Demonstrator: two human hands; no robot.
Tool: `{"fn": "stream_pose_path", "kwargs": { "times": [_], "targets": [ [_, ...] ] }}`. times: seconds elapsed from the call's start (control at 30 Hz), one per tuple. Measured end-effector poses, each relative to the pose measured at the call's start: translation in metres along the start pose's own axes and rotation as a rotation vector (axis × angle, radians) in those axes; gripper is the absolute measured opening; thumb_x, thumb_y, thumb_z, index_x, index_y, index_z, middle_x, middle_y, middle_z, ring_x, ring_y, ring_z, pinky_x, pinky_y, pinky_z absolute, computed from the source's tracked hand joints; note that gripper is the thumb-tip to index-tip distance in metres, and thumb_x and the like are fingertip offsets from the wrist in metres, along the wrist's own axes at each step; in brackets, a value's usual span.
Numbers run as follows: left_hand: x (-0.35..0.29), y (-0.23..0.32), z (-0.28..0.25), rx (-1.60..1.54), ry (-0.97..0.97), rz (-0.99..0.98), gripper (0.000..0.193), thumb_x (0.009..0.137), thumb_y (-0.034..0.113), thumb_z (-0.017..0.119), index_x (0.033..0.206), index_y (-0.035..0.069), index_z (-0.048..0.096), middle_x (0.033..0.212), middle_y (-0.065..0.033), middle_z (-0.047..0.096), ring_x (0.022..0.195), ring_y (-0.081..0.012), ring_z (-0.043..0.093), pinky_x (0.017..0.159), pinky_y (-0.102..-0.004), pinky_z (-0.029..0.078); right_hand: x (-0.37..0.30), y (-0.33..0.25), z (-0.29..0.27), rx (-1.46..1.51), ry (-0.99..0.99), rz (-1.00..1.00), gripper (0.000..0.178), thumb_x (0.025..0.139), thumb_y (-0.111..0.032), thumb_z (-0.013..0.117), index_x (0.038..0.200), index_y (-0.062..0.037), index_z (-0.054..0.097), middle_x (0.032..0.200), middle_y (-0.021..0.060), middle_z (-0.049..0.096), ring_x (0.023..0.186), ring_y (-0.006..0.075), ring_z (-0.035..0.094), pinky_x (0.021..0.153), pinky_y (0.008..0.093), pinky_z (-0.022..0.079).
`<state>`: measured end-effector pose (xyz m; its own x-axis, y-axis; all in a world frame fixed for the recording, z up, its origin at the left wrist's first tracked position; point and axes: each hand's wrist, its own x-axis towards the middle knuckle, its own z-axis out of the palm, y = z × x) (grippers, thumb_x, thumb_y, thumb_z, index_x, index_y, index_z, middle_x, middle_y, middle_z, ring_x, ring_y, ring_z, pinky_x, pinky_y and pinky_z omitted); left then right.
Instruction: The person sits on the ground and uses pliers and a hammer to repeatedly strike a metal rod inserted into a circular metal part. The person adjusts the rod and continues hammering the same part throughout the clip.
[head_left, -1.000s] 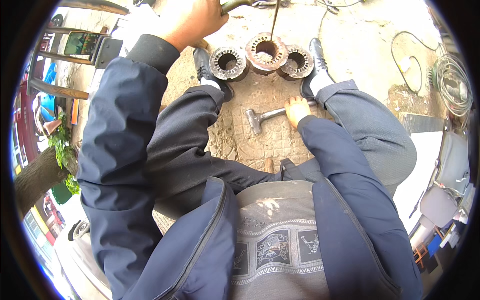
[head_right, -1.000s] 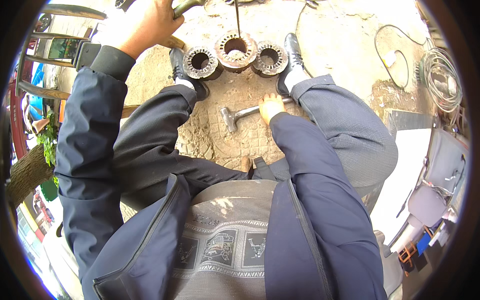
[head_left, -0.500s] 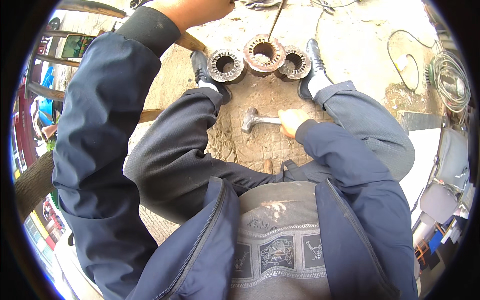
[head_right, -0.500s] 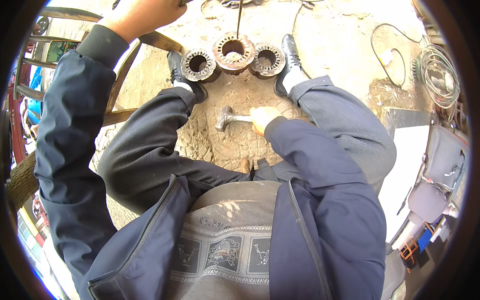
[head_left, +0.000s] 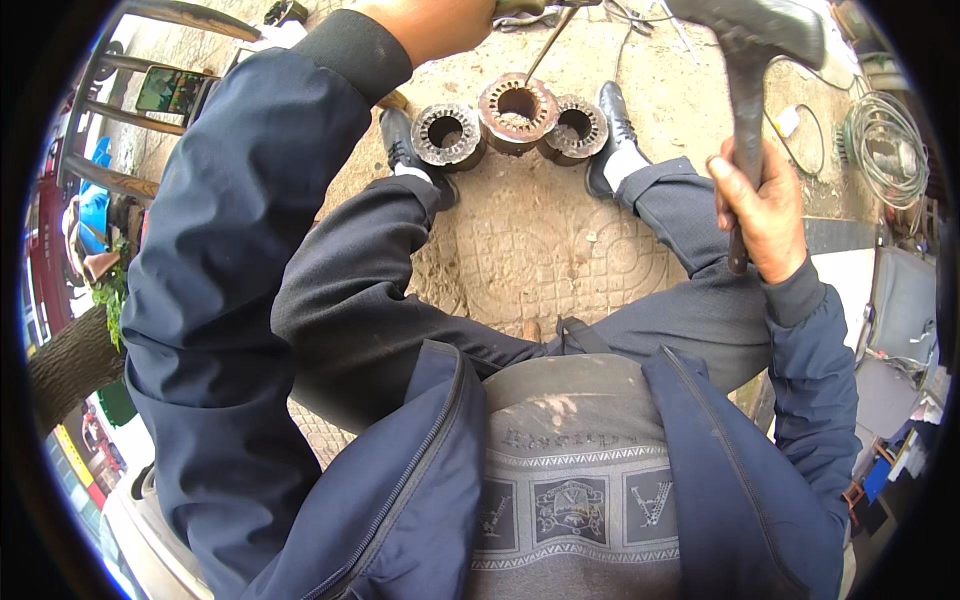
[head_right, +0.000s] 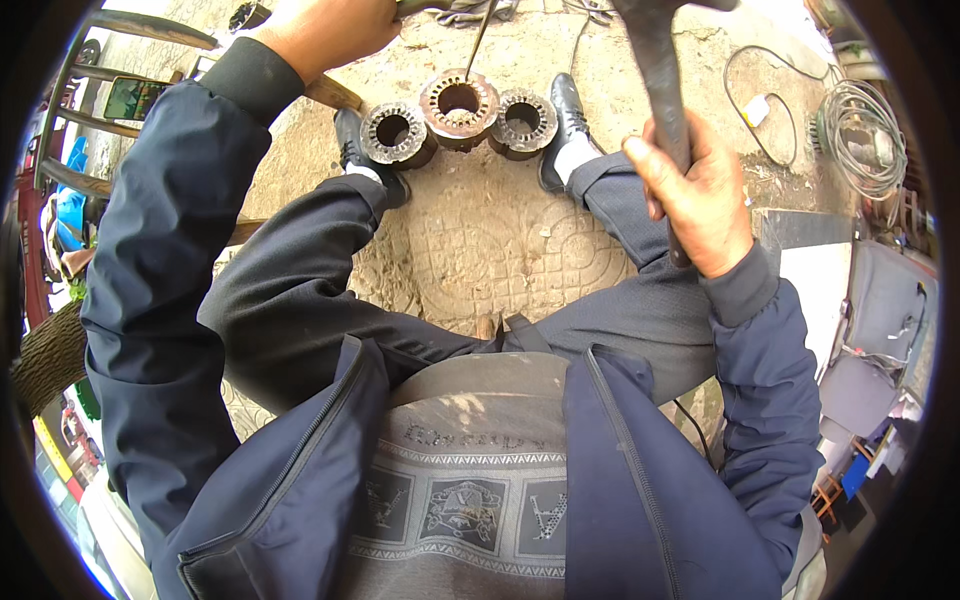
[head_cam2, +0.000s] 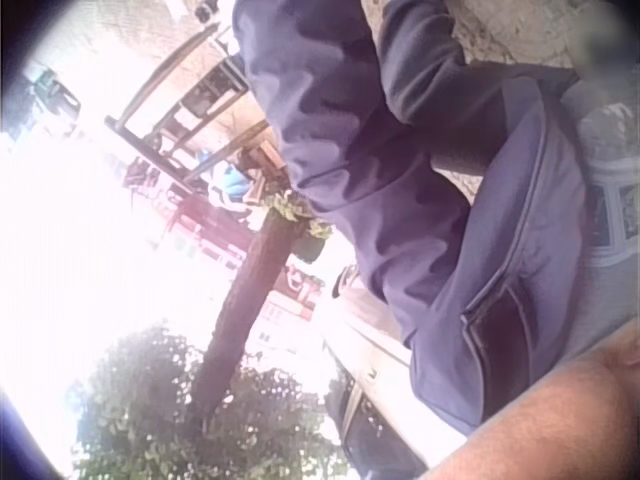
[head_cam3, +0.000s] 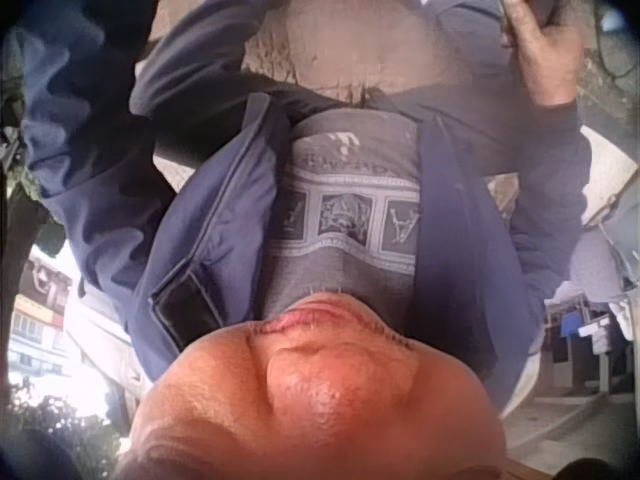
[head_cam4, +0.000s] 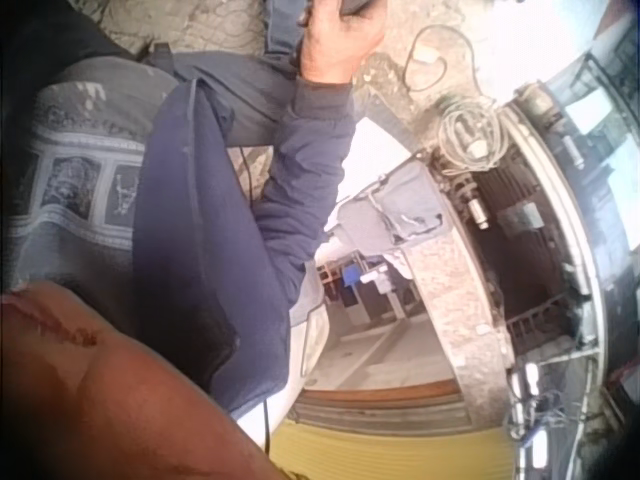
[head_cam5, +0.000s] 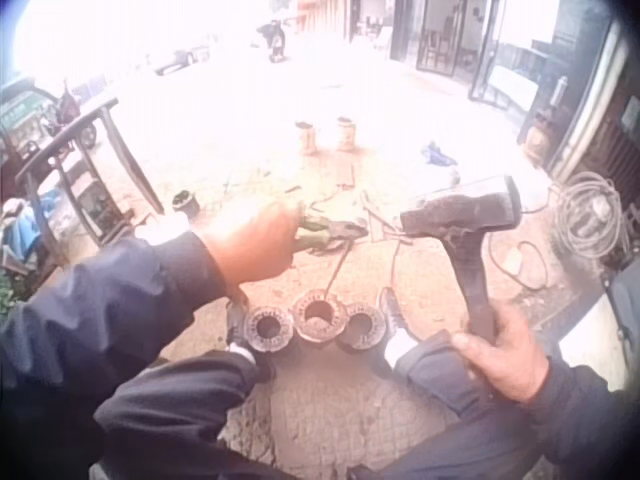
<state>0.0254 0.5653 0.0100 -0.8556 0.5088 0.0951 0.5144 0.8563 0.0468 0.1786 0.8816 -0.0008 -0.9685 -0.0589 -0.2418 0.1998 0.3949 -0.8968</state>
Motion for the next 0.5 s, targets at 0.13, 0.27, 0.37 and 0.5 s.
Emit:
{"fn": "stream_pose_path", "kwargs": {
  "times": [0.13,0.27,0.37,0.5],
  "targets": [
    [0.007,0.009,0.004,0.235,0.023,0.100,0.019,0.091,0.020,0.067,0.085,0.003,0.073,0.073,-0.0160,0.071,0.064,-0.0306,0.072,0.056,-0.0429,0.055,0.020,-0.029,-0.020,0.103,0.126,-0.241,0.034,0.106,-0.036,0.064,0.109,-0.0029,0.060,0.072,-0.0016,0.053,0.052,0.0050,0.049,0.045,0.0217,0.040],
    [0.008,0.006,0.002,0.190,0.014,0.097,0.013,0.085,0.013,0.065,0.085,0.002,0.072,0.071,-0.0172,0.070,0.063,-0.0319,0.071,0.056,-0.0434,0.055,0.040,-0.037,-0.024,0.105,0.085,-0.300,0.044,0.111,-0.045,0.049,0.112,-0.0023,0.057,0.071,-0.0037,0.045,0.048,0.0029,0.042,0.041,0.0208,0.037],
    [0.005,0.001,0.001,0.196,-0.127,0.076,0.016,0.083,0.015,0.066,0.088,0.000,0.071,0.072,-0.0188,0.070,0.065,-0.0325,0.071,0.056,-0.0437,0.054,0.060,-0.028,-0.013,-0.058,-0.074,-0.031,0.048,0.107,-0.053,0.055,0.099,-0.0059,0.055,0.064,-0.0042,0.044,0.045,0.0040,0.041,0.038,0.0229,0.036],
    [-0.002,-0.001,0.006,0.391,0.063,0.116,0.025,0.088,0.023,0.064,0.097,0.000,0.071,0.080,-0.0172,0.070,0.072,-0.0309,0.068,0.069,-0.0441,0.055,0.070,-0.026,-0.014,-0.087,-0.159,0.150,0.045,0.105,-0.053,0.056,0.102,-0.0085,0.057,0.067,-0.0057,0.043,0.046,0.0028,0.041,0.038,0.0214,0.036]
  ]
}}
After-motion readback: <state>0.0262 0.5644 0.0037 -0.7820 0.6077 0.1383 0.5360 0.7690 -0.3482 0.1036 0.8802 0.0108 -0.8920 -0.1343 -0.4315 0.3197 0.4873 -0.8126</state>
